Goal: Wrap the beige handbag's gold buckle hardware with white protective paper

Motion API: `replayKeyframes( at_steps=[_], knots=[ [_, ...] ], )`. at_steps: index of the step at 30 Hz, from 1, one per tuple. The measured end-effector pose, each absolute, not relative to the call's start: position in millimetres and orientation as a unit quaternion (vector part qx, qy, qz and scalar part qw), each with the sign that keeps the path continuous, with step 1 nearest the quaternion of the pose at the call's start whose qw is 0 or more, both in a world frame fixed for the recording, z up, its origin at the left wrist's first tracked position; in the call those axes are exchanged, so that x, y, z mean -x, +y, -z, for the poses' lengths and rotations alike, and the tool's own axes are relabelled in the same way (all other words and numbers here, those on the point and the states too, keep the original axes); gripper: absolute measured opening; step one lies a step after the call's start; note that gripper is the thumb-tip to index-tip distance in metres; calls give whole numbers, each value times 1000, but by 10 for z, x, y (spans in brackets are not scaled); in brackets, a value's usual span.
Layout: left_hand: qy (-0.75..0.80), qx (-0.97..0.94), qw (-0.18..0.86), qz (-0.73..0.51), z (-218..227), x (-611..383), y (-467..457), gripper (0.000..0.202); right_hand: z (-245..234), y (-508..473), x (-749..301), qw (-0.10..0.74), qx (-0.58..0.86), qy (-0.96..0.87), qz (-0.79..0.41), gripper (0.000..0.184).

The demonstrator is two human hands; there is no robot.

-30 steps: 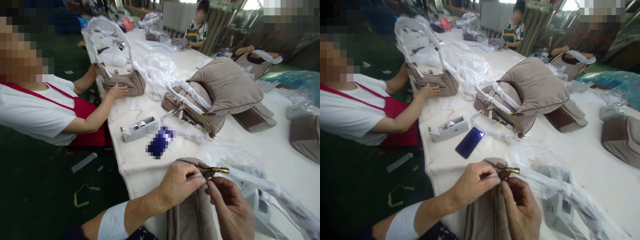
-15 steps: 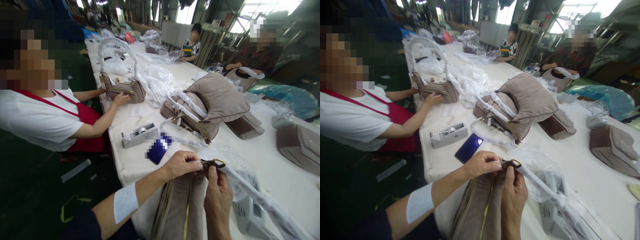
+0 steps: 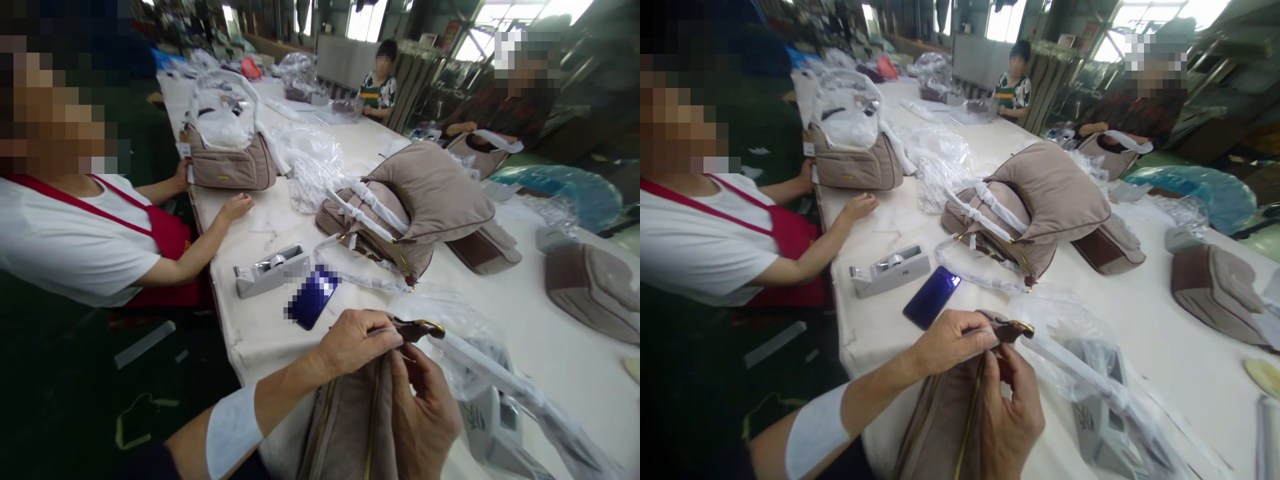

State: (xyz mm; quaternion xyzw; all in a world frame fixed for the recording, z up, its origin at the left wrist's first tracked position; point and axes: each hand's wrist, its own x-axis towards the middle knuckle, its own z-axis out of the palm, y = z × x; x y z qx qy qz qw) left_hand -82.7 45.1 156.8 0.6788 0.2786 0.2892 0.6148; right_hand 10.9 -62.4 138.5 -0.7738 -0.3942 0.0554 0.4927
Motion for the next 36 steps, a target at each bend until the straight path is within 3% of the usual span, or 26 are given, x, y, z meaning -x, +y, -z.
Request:
replayKeyframes(
  at_steps=[9,15,19,23,28,30,36],
  knots=[
    [303,-514,741,-309,-1372,707,312,24,-1333,-538,-263,514,797,-280,-151,36],
    [358,-667,546,-359,-1540,616,316,13,-1288,-531,-324,511,791,-331,-55,30],
    [306,-757,455,-355,-1598,585,354,16,-1365,-495,-564,452,703,-546,59,27],
    [242,-792,440,-346,-1570,592,414,22,-1526,-447,-864,334,651,-680,-43,31],
    [270,-642,648,-309,-1427,599,488,30,-1588,-410,-966,361,655,-657,-97,15],
    [274,-605,682,-307,-1375,589,510,24,-1568,-403,-946,374,653,-647,-124,13],
    [274,-700,559,-351,-1453,577,506,12,-1664,-342,-951,363,654,-627,-220,21]
  ],
)
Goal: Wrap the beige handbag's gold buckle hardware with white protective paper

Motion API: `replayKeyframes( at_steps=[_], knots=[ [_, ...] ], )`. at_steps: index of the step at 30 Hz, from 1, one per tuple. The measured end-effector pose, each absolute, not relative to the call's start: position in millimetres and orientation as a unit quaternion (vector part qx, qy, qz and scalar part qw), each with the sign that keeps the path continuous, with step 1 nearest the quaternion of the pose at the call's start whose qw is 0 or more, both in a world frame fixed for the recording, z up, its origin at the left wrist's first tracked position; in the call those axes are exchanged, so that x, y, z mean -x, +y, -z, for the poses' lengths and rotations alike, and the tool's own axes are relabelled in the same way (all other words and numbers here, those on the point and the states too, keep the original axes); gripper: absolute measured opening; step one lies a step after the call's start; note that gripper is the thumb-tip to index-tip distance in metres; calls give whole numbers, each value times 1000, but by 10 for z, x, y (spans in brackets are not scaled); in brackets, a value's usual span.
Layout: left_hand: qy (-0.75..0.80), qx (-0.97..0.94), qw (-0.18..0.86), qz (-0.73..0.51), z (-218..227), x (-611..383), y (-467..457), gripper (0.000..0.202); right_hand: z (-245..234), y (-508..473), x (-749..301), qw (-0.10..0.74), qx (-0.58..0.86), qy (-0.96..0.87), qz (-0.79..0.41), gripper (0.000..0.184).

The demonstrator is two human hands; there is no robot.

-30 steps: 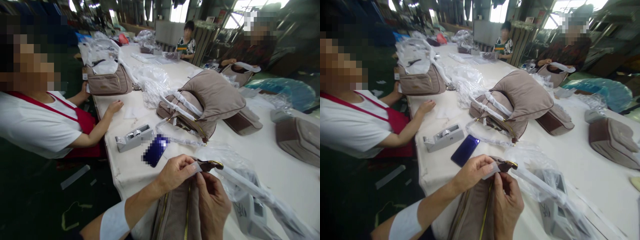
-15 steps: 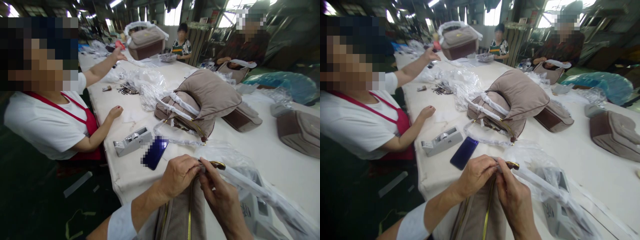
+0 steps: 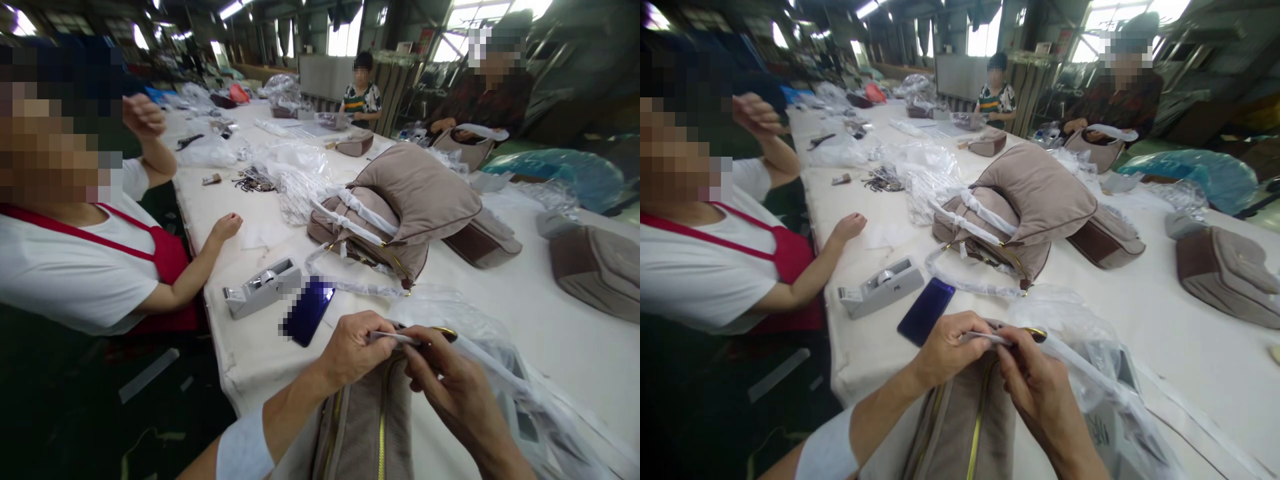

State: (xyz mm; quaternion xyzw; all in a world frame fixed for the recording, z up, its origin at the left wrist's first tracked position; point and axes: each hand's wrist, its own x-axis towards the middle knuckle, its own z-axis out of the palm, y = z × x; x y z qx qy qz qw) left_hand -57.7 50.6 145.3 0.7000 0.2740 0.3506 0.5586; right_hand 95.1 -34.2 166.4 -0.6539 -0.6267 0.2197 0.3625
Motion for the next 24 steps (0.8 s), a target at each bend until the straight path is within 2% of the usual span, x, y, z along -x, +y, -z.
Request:
replayKeyframes(
  at_steps=[5,9,13,16,21,24],
  knots=[
    [239,-739,511,-370,-1511,618,438,15,-1921,-235,-1041,243,638,-636,-359,23],
    [283,-700,567,-328,-1492,636,406,13,-1960,-182,-1033,250,645,-617,-375,26],
    [304,-656,588,-363,-1474,602,359,10,-1909,-185,-1003,260,650,-621,-351,23],
    [317,-621,601,-391,-1443,562,304,10,-1879,-189,-1011,247,641,-658,-307,20],
    [359,-551,641,-397,-1353,532,227,11,-1825,-191,-1039,264,571,-769,-110,17],
    [360,-532,664,-382,-1333,535,194,12,-1808,-223,-1098,246,513,-820,-63,28]
  ],
)
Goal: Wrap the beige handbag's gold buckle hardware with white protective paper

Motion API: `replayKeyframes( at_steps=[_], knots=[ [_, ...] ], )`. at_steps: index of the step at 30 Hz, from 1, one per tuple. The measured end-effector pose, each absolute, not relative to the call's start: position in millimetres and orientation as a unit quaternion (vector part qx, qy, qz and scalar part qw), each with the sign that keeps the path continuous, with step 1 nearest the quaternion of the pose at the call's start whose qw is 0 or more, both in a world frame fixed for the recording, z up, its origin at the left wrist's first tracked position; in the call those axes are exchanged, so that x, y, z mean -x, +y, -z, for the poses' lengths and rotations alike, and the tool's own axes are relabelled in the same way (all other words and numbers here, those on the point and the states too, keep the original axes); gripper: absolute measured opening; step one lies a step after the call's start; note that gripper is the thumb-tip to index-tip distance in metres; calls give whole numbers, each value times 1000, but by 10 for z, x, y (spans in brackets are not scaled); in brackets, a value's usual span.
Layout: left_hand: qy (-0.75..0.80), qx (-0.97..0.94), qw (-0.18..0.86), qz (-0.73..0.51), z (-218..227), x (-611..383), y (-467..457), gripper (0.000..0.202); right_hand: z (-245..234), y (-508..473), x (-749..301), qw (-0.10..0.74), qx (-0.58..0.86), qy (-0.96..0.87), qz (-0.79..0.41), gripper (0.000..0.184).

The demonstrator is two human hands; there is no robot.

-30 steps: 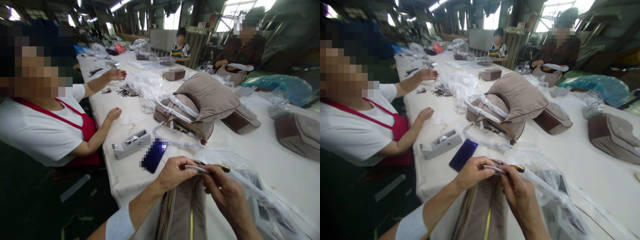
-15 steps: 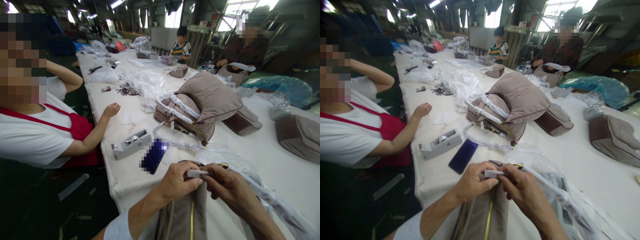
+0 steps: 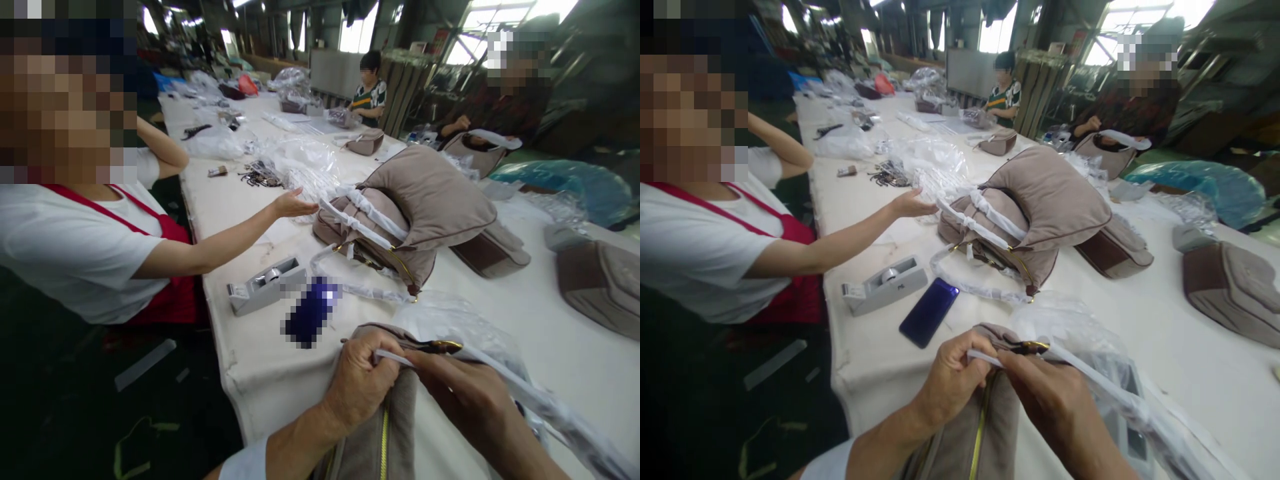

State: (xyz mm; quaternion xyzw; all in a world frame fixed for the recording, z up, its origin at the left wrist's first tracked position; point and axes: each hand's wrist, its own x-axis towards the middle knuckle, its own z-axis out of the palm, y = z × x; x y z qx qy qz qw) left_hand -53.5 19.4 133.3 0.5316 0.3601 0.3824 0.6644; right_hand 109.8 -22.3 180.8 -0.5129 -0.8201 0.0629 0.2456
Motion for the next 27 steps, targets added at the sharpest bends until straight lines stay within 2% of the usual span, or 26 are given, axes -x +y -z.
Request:
replayKeyframes(
  at_steps=[5,9,12,16,19,21,22,24,27],
  knots=[
    [365,-495,701,-361,-1369,507,139,11,-1783,-318,-1288,171,453,-875,12,40],
    [379,-430,741,-349,-1389,446,88,11,-1705,-358,-1393,144,434,-887,59,39],
    [376,-393,760,-357,-1377,421,56,11,-1614,-337,-1405,188,428,-879,91,37],
    [375,-392,759,-359,-1348,439,26,11,-1436,-344,-1361,259,448,-853,72,40],
    [389,-419,735,-365,-1324,455,-6,11,-1321,-456,-1252,357,486,-795,56,33],
    [397,-442,715,-369,-1299,455,-30,10,-1301,-555,-1131,443,592,-672,-33,9],
    [397,-457,703,-373,-1283,453,-42,11,-1311,-597,-1062,473,648,-585,-120,12],
    [385,-499,673,-386,-1248,448,-62,12,-1356,-641,-929,491,701,-408,-318,36],
    [360,-560,626,-406,-1206,449,-84,16,-1438,-613,-808,481,652,-285,-512,44]
  ],
)
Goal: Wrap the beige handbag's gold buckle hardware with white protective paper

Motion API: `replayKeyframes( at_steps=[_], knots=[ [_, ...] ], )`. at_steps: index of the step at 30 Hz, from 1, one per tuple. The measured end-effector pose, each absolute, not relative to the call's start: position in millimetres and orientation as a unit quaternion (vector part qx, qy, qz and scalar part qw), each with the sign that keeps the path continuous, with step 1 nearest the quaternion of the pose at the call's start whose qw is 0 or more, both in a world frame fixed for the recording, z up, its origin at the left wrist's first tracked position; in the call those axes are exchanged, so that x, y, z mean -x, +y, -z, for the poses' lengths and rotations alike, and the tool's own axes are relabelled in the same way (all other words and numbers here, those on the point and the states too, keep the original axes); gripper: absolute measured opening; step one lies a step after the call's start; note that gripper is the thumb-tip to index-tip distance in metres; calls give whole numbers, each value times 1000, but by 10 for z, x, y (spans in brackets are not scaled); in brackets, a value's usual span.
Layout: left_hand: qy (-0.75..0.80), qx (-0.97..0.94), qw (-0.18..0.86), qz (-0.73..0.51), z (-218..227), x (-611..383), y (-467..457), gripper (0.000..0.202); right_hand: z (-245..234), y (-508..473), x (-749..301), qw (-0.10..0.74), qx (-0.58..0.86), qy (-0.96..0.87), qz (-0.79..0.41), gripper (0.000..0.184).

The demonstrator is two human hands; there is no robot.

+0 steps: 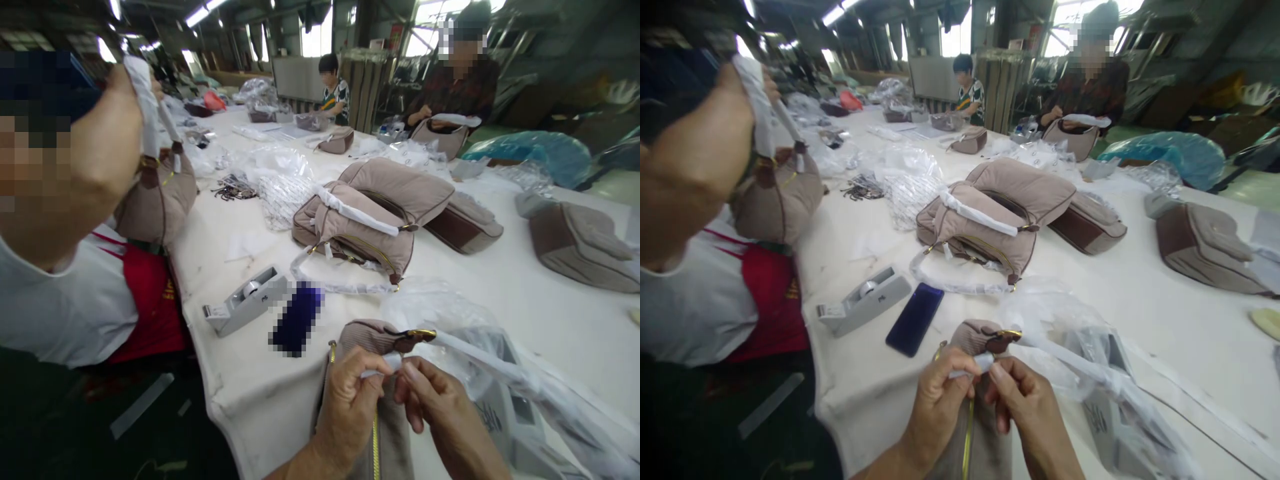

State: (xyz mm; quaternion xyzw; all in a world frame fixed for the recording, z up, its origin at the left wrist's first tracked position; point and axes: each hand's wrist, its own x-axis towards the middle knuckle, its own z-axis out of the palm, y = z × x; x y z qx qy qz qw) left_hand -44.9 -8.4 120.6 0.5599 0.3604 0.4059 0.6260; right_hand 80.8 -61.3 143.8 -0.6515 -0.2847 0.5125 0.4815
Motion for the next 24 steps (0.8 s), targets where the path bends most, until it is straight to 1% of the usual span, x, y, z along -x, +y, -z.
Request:
replayKeyframes(
  at_steps=[2,5,7,9,11,17,20,24],
  knots=[
    [354,-585,604,-409,-1198,453,-96,17,-1478,-572,-794,482,634,-261,-546,42],
    [362,-578,611,-402,-1217,454,-110,14,-1505,-540,-831,478,644,-275,-530,40],
    [374,-526,652,-398,-1238,449,-113,13,-1502,-538,-859,460,655,-301,-518,40],
    [377,-460,704,-388,-1252,444,-109,19,-1487,-534,-873,447,659,-318,-514,40],
    [370,-414,744,-373,-1256,450,-93,20,-1466,-522,-875,446,656,-326,-515,41],
    [309,-369,803,-350,-1248,541,-10,25,-1427,-448,-862,445,646,-345,-515,40],
    [299,-362,806,-360,-1274,556,13,30,-1417,-406,-851,444,647,-353,-509,41],
    [402,-384,757,-344,-1321,505,23,25,-1418,-377,-838,440,658,-383,-476,41]
  ],
)
